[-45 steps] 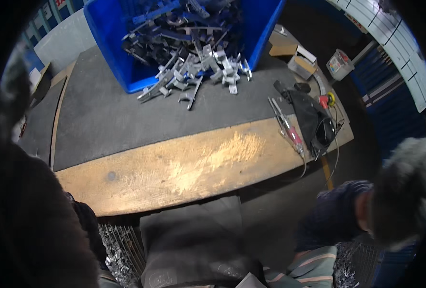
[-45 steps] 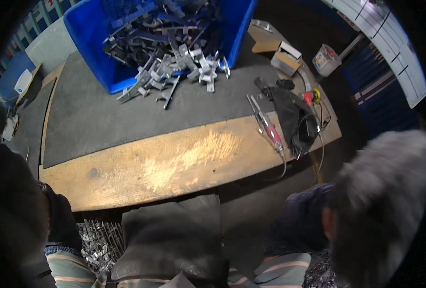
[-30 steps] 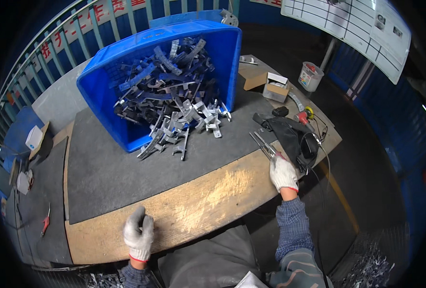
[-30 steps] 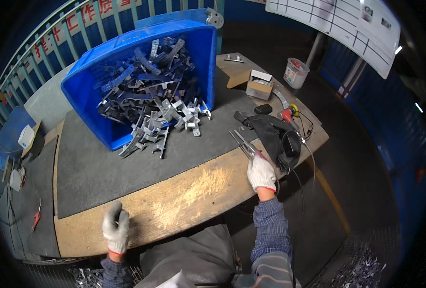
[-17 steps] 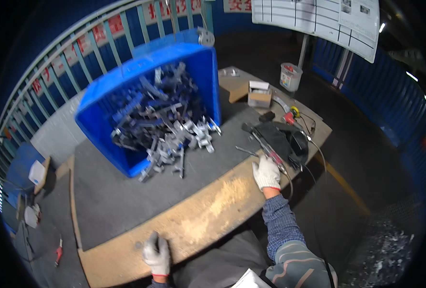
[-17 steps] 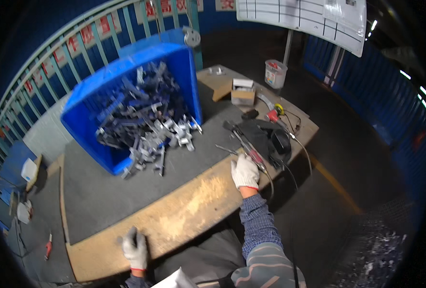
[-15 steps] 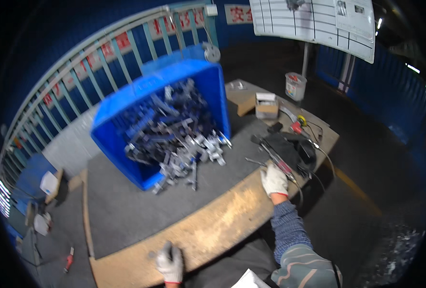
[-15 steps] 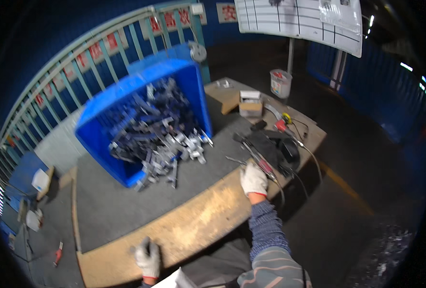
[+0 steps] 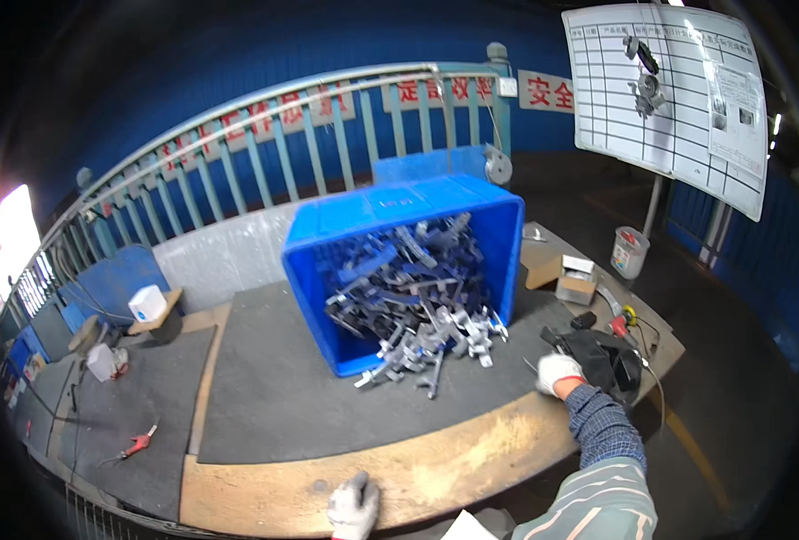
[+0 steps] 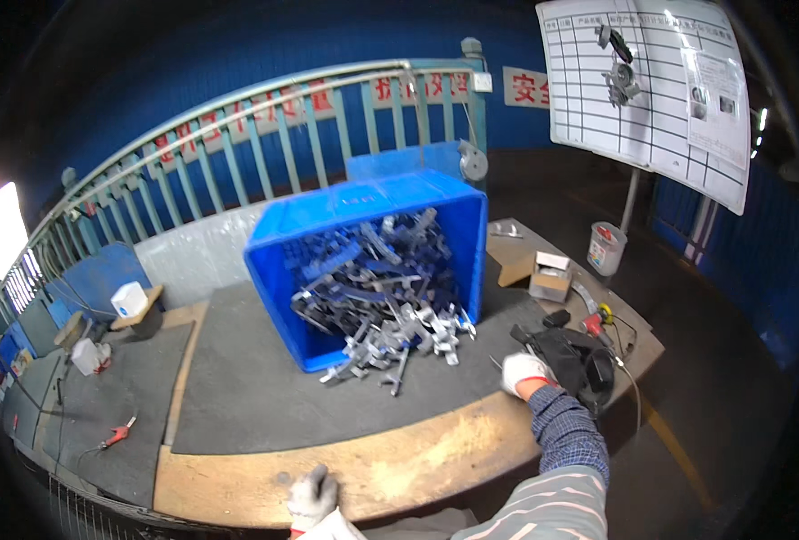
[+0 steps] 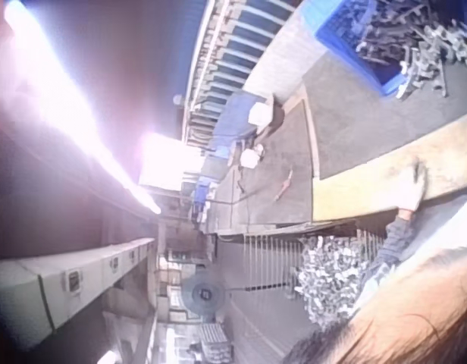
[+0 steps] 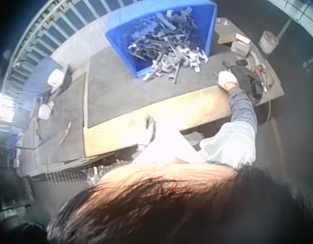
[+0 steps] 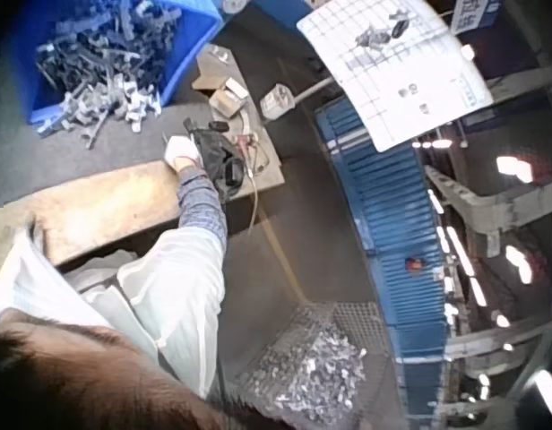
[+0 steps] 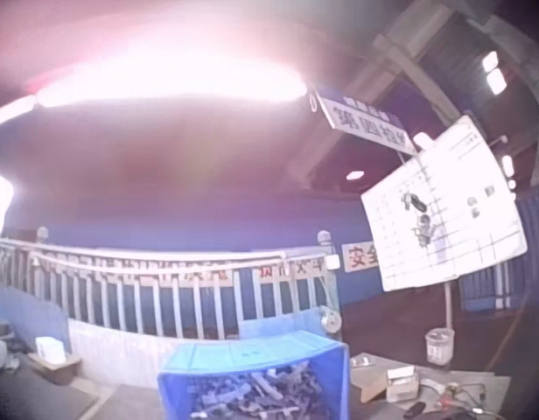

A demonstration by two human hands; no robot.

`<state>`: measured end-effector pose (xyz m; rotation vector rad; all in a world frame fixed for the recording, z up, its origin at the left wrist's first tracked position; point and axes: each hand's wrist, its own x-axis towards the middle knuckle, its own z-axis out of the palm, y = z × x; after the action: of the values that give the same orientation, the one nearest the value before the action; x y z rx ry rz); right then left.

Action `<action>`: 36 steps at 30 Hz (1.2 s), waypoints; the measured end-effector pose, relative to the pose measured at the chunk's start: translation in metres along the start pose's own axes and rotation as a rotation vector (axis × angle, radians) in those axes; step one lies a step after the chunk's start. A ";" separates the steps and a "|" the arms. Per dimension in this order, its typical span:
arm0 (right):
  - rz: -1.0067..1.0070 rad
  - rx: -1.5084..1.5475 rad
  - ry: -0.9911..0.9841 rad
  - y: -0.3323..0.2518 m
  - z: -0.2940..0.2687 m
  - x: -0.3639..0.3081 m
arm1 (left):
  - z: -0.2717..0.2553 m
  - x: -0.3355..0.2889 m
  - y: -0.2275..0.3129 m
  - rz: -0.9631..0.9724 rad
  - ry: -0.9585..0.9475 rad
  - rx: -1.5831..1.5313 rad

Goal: The person picks up metal parts from a blue container, scrapes them using a handheld metal tool, and places the finished parts on the table.

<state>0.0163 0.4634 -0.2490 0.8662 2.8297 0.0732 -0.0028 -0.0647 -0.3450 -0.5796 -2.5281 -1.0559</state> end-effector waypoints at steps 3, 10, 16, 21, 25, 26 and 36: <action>-0.089 0.194 0.238 -0.023 -0.005 -0.015 | -0.002 0.000 0.003 0.040 -0.023 0.077; -0.230 1.331 -0.049 -0.114 0.032 -0.053 | -0.003 0.007 0.009 0.090 -0.042 0.090; -0.195 1.425 0.025 -0.158 0.059 -0.009 | -0.003 0.004 0.020 0.015 -0.011 0.180; -0.333 1.032 0.289 -0.178 0.091 0.001 | -0.008 0.015 0.032 -0.219 -0.112 0.150; -0.409 1.028 0.316 -0.175 0.087 -0.008 | 0.006 0.073 0.040 -0.007 0.059 0.024; -0.377 1.026 0.264 -0.174 0.083 -0.011 | 0.015 0.092 0.041 0.018 0.012 0.004; -0.407 0.975 0.208 -0.171 0.072 -0.019 | 0.141 0.221 -0.011 0.096 -0.149 0.249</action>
<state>-0.0488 0.3105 -0.3336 0.3664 3.1066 -1.4234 -0.2189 0.0833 -0.3451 -0.7220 -2.6744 -0.6739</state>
